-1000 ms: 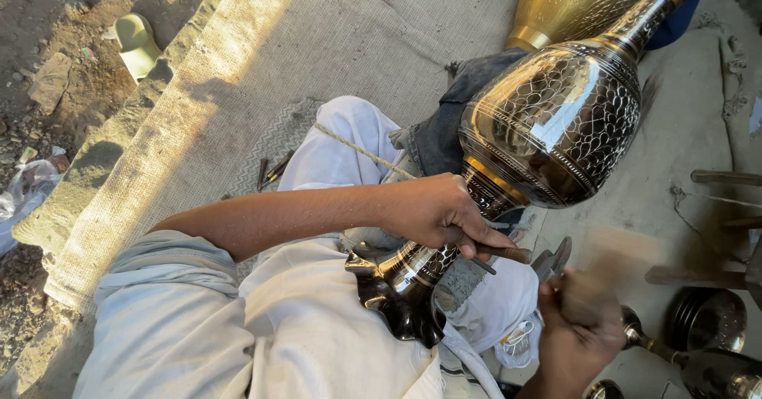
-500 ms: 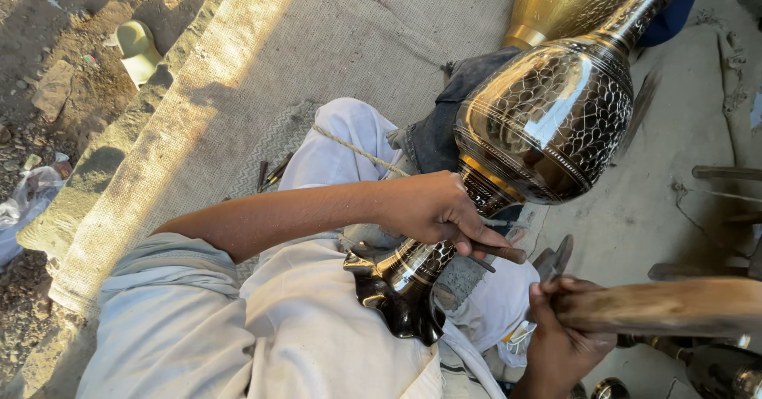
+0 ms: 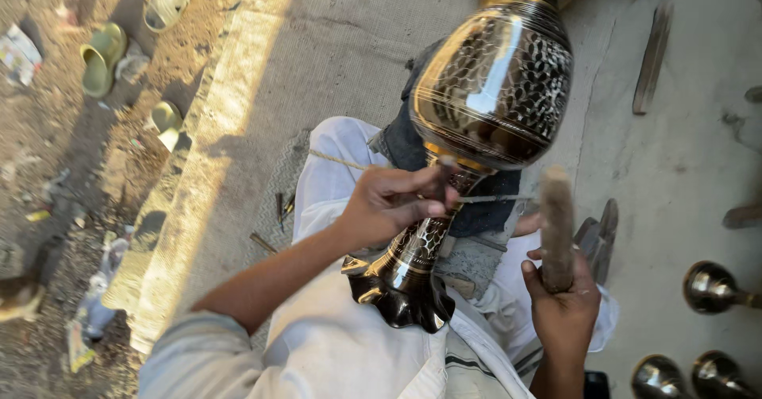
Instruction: The person sits on a mat and uses a hammer and chisel to engrave a decorative pattern onto the neck of a large brass vessel. They repeatedly tap the chisel against the metal surface to create fine lines and details.
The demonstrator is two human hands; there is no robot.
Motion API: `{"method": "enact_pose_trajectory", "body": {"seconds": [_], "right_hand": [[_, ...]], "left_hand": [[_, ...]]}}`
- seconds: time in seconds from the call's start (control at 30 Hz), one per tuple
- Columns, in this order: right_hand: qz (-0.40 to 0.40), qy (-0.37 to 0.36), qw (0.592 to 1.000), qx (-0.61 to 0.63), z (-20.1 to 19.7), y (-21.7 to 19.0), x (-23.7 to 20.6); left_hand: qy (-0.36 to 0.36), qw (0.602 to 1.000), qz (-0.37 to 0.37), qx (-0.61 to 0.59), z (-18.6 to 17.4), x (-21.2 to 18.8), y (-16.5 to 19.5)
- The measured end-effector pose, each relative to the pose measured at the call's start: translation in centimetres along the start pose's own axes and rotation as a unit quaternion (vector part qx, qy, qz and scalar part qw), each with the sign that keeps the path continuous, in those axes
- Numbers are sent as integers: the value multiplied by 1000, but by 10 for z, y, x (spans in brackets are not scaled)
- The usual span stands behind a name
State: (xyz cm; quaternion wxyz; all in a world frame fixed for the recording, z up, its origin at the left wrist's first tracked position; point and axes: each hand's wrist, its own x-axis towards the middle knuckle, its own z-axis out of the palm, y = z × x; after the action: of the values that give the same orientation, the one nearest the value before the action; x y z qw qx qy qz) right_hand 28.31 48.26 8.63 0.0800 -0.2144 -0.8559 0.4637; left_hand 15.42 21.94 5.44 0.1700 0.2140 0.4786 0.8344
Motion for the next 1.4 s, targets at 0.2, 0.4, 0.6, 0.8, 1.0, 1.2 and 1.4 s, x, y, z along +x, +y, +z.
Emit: {"method": "enact_pose_trajectory", "body": {"seconds": [0.2,0.4,0.6,0.8,1.0,1.2,1.4], "right_hand": [[106,-3,975,193,6,29,-5],[-126,0,990,71,-10,11,27],[-300,9,920,-254,-38,-22,66],[-179,-138,974,-20,-52,-36,84],[-322,-103,914,-222,-69,-46,87],[-333,-73,906,-251,-70,-49,82],[-328,-66,911,-243,-69,-43,79]], "left_hand": [[72,993,29,88,32,-21,-18],[1,904,115,411,44,-19,-8],[15,858,132,497,49,-19,-8],[33,851,151,503,49,-20,-11],[33,861,132,490,53,-18,-8],[46,858,116,499,52,-19,-10],[48,847,139,510,51,-18,-13]]}}
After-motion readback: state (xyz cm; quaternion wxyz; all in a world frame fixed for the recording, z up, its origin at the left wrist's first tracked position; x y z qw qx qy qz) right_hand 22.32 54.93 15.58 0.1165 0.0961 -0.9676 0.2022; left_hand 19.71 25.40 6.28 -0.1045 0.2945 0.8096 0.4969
